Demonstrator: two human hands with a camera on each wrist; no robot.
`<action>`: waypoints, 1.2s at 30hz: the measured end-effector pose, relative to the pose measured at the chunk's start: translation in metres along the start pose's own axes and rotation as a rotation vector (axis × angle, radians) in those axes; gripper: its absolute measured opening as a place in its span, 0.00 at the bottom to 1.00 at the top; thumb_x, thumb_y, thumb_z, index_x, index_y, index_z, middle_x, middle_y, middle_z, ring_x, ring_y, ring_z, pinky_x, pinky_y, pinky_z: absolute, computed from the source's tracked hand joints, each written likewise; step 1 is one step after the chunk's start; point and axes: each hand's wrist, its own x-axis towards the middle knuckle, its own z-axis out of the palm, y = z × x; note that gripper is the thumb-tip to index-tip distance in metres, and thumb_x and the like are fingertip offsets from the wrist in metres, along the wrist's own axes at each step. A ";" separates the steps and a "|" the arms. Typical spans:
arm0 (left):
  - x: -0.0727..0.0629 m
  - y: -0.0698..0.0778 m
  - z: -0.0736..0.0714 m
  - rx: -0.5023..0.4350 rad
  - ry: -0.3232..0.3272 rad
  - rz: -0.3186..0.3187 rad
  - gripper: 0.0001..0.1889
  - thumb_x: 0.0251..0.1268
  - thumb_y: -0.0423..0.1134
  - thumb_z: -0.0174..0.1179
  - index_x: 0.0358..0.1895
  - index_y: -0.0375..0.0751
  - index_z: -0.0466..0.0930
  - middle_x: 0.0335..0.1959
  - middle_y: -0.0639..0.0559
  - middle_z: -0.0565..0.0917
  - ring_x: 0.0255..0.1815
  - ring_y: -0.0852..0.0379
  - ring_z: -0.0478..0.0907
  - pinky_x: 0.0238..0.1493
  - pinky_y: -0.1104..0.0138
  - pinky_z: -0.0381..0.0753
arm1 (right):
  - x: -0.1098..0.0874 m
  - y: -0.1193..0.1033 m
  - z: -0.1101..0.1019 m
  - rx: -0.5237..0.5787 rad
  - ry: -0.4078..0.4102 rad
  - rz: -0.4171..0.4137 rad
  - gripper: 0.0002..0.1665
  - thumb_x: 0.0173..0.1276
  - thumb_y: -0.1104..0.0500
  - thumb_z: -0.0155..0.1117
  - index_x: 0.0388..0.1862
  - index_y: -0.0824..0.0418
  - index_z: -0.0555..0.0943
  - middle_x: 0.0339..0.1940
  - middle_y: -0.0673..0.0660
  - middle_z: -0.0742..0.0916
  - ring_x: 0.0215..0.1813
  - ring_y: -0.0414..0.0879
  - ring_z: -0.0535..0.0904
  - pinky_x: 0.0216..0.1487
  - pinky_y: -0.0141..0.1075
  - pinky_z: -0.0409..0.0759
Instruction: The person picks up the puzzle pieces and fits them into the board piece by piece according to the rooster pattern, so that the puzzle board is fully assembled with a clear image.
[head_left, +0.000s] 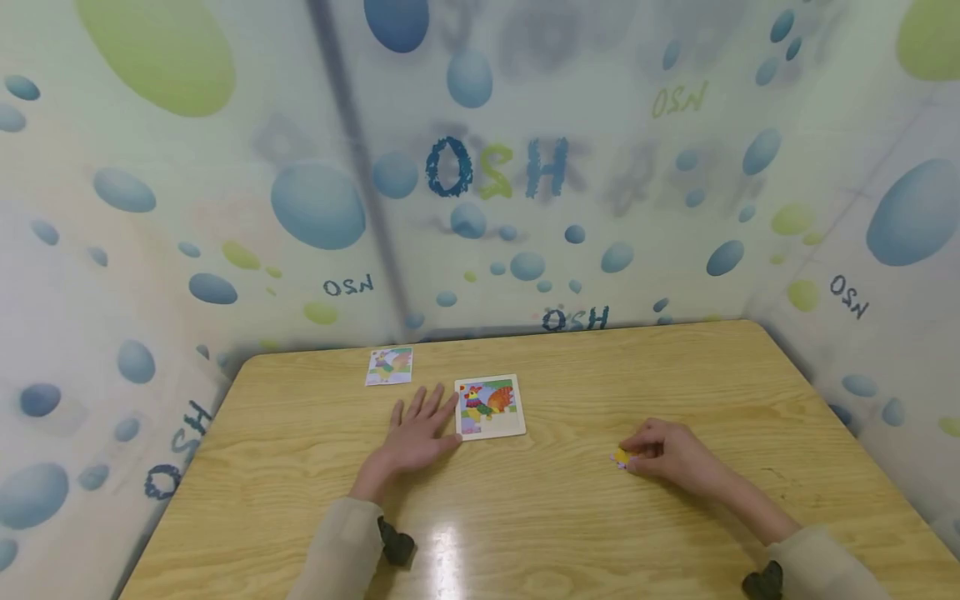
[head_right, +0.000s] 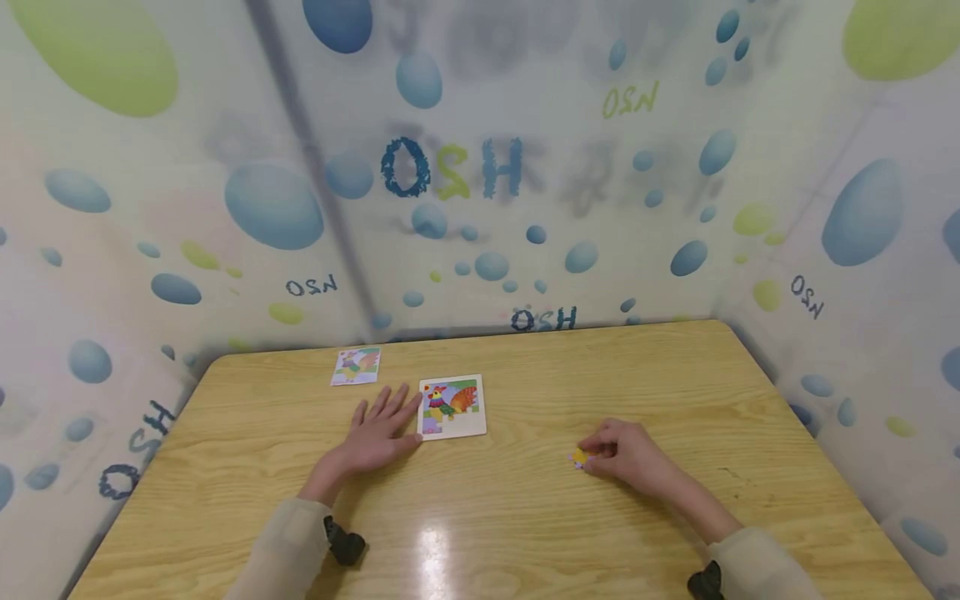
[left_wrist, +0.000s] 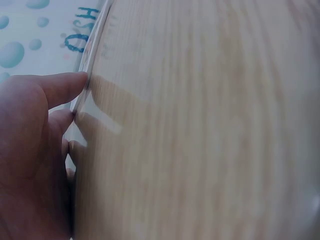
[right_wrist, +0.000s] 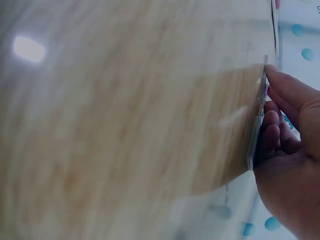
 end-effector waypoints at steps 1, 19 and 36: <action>0.000 0.000 0.000 -0.001 -0.001 0.000 0.37 0.78 0.54 0.51 0.83 0.44 0.52 0.85 0.41 0.45 0.83 0.36 0.33 0.75 0.35 0.29 | 0.000 -0.001 0.000 -0.007 -0.002 -0.005 0.13 0.64 0.60 0.77 0.46 0.63 0.89 0.35 0.47 0.83 0.33 0.38 0.73 0.32 0.32 0.75; 0.000 -0.005 0.002 -0.012 0.013 0.015 0.38 0.78 0.54 0.51 0.83 0.43 0.53 0.85 0.40 0.44 0.83 0.35 0.32 0.75 0.36 0.27 | 0.007 -0.014 0.004 -0.033 -0.056 0.058 0.11 0.64 0.63 0.75 0.42 0.59 0.82 0.31 0.48 0.81 0.33 0.39 0.74 0.32 0.32 0.76; 0.001 -0.004 0.001 0.026 -0.007 -0.008 0.38 0.78 0.57 0.49 0.84 0.47 0.52 0.85 0.44 0.43 0.84 0.38 0.32 0.75 0.37 0.28 | 0.076 -0.042 0.043 0.076 -0.015 0.067 0.04 0.69 0.65 0.69 0.41 0.60 0.84 0.34 0.49 0.85 0.37 0.45 0.78 0.38 0.34 0.78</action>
